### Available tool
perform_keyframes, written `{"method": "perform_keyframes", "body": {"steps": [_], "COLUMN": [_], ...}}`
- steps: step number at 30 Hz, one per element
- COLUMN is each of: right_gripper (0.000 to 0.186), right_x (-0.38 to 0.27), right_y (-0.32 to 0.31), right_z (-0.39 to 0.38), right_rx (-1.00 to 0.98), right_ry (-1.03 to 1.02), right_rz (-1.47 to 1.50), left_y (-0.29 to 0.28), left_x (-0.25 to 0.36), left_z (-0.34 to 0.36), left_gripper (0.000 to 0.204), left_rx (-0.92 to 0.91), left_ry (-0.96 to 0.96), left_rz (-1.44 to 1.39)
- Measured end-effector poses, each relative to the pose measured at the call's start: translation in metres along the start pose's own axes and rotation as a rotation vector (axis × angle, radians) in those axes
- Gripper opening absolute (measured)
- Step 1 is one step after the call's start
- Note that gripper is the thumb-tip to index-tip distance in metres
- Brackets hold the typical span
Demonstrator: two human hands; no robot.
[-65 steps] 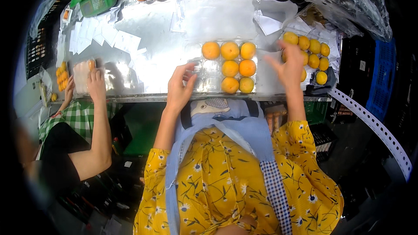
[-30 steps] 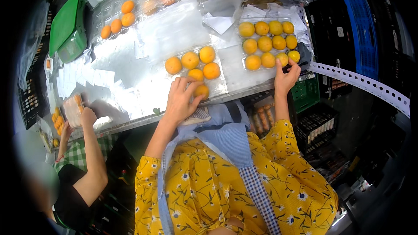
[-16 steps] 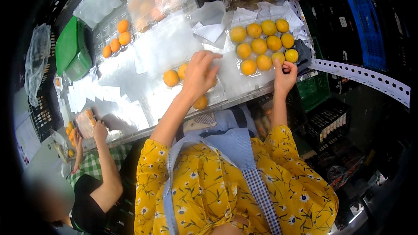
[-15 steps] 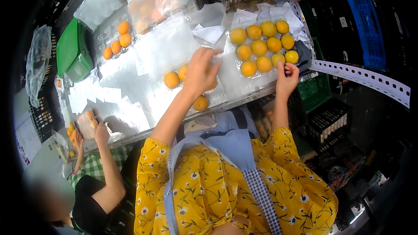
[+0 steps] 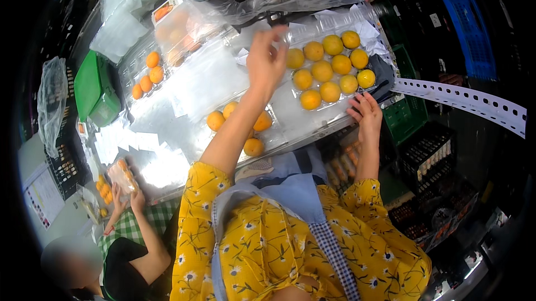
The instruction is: The person arranges oranges on a metal table, places them into clear plastic bags, and seals the bags. They also handle small white labels and place them on the packaged fruit. The person works alongside another individual who performs similar packaging tasks.
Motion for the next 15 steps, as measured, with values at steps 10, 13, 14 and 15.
{"method": "perform_keyframes", "body": {"steps": [10, 13, 14, 15], "right_gripper": [0.048, 0.031, 0.029, 0.028], "right_x": [-0.020, -0.012, -0.010, -0.012], "right_y": [-0.011, -0.017, -0.019, -0.017], "right_z": [0.022, 0.035, 0.040, 0.040], "right_rx": [0.066, 0.079, 0.078, 0.077], "right_ry": [-0.016, -0.024, -0.011, 0.001], "right_rz": [-0.053, -0.059, -0.064, -0.067], "left_y": [0.019, 0.022, 0.022, 0.021], "left_x": [-0.011, -0.012, -0.011, -0.009], "left_z": [-0.079, -0.083, -0.084, -0.083], "left_gripper": [0.031, 0.033, 0.035, 0.037], "left_rx": [-0.337, -0.357, -0.358, -0.377], "left_ry": [0.759, 0.753, 0.749, 0.717], "left_rz": [0.430, 0.453, 0.453, 0.474]}}
Point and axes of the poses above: each hand's wrist, its own z-axis towards the middle knuckle, its own y-axis out of the palm, x = y × z, the point moved 6 cm from there along z, towards the middle knuckle, and after that the axes turned 9 degrees about x, right-handed, at the moved point
